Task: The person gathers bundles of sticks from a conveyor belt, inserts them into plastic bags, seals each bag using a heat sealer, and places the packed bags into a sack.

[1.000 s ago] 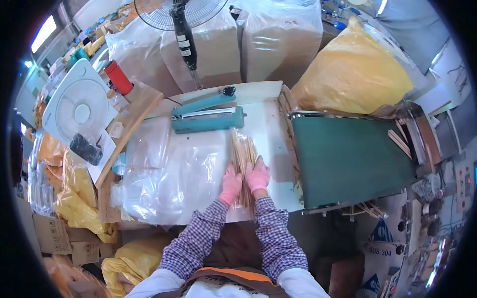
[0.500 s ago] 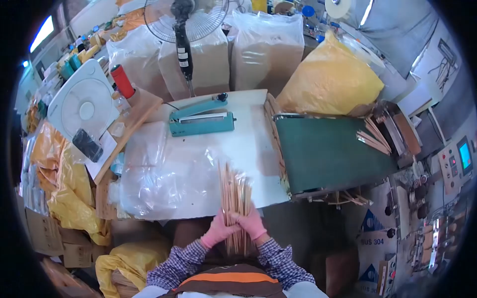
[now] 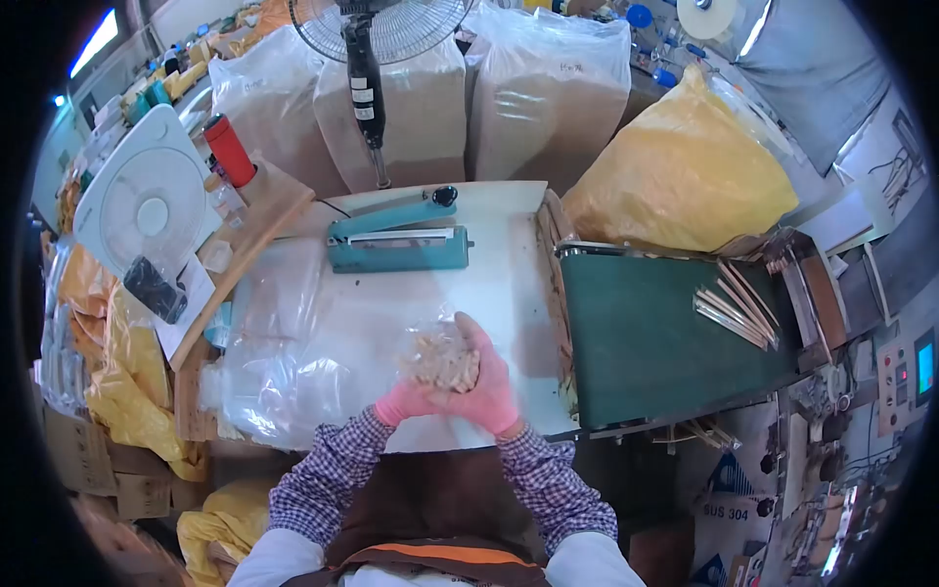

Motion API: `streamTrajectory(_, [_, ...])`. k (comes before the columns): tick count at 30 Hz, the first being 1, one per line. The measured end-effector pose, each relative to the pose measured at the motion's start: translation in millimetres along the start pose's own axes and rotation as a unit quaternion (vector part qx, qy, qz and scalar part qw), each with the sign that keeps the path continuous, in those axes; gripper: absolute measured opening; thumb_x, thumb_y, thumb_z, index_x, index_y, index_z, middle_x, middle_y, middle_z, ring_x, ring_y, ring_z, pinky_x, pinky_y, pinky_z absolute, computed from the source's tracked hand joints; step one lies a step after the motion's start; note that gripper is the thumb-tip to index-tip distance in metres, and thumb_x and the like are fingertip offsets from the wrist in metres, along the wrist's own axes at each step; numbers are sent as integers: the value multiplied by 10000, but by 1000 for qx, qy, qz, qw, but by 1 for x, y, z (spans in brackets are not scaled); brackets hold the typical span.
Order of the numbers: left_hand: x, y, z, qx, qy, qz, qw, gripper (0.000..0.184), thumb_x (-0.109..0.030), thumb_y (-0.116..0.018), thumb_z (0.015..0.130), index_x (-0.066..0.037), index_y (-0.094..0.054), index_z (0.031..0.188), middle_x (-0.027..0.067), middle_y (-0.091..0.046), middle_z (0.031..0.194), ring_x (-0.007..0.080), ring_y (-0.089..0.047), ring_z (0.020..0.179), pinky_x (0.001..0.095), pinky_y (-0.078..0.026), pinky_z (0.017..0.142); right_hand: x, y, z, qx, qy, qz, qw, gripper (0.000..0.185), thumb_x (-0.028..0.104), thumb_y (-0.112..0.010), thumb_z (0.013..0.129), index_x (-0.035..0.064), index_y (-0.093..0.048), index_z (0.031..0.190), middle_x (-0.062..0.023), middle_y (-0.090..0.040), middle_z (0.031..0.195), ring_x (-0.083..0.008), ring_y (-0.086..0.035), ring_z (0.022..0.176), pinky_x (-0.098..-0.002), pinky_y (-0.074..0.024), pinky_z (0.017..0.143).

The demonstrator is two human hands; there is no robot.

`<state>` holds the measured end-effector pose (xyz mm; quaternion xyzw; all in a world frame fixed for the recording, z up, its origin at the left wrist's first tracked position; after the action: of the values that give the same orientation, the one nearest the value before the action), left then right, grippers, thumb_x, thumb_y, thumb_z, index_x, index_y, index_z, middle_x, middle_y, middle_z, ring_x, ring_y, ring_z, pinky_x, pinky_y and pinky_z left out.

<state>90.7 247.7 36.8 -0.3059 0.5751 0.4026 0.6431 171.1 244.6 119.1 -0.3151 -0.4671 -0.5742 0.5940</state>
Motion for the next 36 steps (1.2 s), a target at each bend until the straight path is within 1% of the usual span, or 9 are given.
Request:
streamTrajectory(1, [-13, 3, 1, 9, -63, 151, 987, 882, -241, -797, 653, -63, -321, 1374, 86, -425, 1344, 205, -425, 1220, 356, -333, 1042, 0, 1, -3, -37, -41, 29, 998, 994, 357, -832, 612, -34, -294, 1351, -175, -493, 1223, -259, -501, 1122, -346, -407, 955])
streamTrajectory(6, [23, -44, -67, 96, 116, -276, 949, 825, -88, -757, 672, -45, -323, 1372, 68, -460, 1298, 177, -434, 1197, 331, -349, 1020, 24, -5, -44, -82, -4, -15, 997, 919, 287, -812, 640, -21, -313, 1348, -164, -479, 1238, -244, -484, 1142, -335, -424, 930])
streamTrajectory(11, [63, -155, -136, 123, 308, -514, 791, 640, -152, -676, 754, -20, -399, 1316, 71, -538, 1191, 159, -504, 1108, 311, -409, 948, -51, -2, -94, 181, -201, 108, 957, 574, 208, -685, 763, -30, -450, 1229, -120, -538, 1159, -206, -507, 1072, -328, -398, 923])
streamTrajectory(16, [49, -129, -79, 11, 209, -5, 978, 617, -429, -684, 751, -71, -521, 1225, 127, -546, 1169, 273, -539, 1058, 367, -416, 923, -82, 53, -164, 151, -328, 197, 911, 249, 157, -595, 829, -10, -595, 1014, -39, -625, 888, -115, -568, 850, -271, -450, 788])
streamTrajectory(20, [32, -130, -15, -122, 9, 302, 945, 599, -529, -656, 714, -126, -594, 1152, 144, -473, 1259, 343, -424, 1174, 434, -350, 962, -100, 100, -206, -32, -397, 211, 893, 226, 172, -550, 867, 1, -605, 1003, -32, -618, 920, -104, -563, 840, -250, -450, 771])
streamTrajectory(24, [61, -170, -6, -3, -53, 387, 920, 461, -461, -645, 719, -147, -640, 1056, 87, -505, 1213, 297, -428, 1167, 419, -339, 933, -157, 119, -232, -56, -355, 139, 923, 313, 222, -518, 881, 5, -588, 1094, -81, -619, 1040, -183, -579, 953, -286, -438, 857])
streamTrajectory(27, [78, -171, -15, 36, 2, 348, 937, 306, -369, -640, 747, -128, -664, 934, 66, -575, 1062, 276, -482, 1087, 417, -361, 899, -182, 99, -234, 67, -254, -39, 964, 291, 224, -442, 886, 48, -611, 1045, -79, -631, 1058, -255, -582, 983, -320, -424, 892])
streamTrajectory(31, [86, -144, -34, -55, 38, 175, 982, 117, -177, -626, 776, -81, -639, 842, 100, -589, 903, 300, -557, 883, 358, -443, 811, -207, 74, -234, 9, -397, 153, 905, 269, 224, -486, 878, 24, -620, 998, -74, -641, 991, -200, -580, 947, -294, -426, 863])
streamTrajectory(36, [78, -99, -61, -108, 171, -98, 974, 306, -174, -580, 882, 63, -586, 1077, 58, -612, 1023, 89, -550, 847, 236, -469, 715, -149, 25, -159, 99, -339, 155, 923, 285, 184, -542, 868, -8, -599, 1071, -54, -629, 984, -132, -560, 925, -264, -428, 847])
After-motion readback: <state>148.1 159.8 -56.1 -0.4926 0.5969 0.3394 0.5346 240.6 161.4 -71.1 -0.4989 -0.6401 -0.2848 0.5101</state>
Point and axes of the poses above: each hand's wrist, its own z-axis towards the middle knuckle, its own y-axis out of the back of the hand, x = y × z, the point moved 10 cm from there along z, towards the middle knuckle
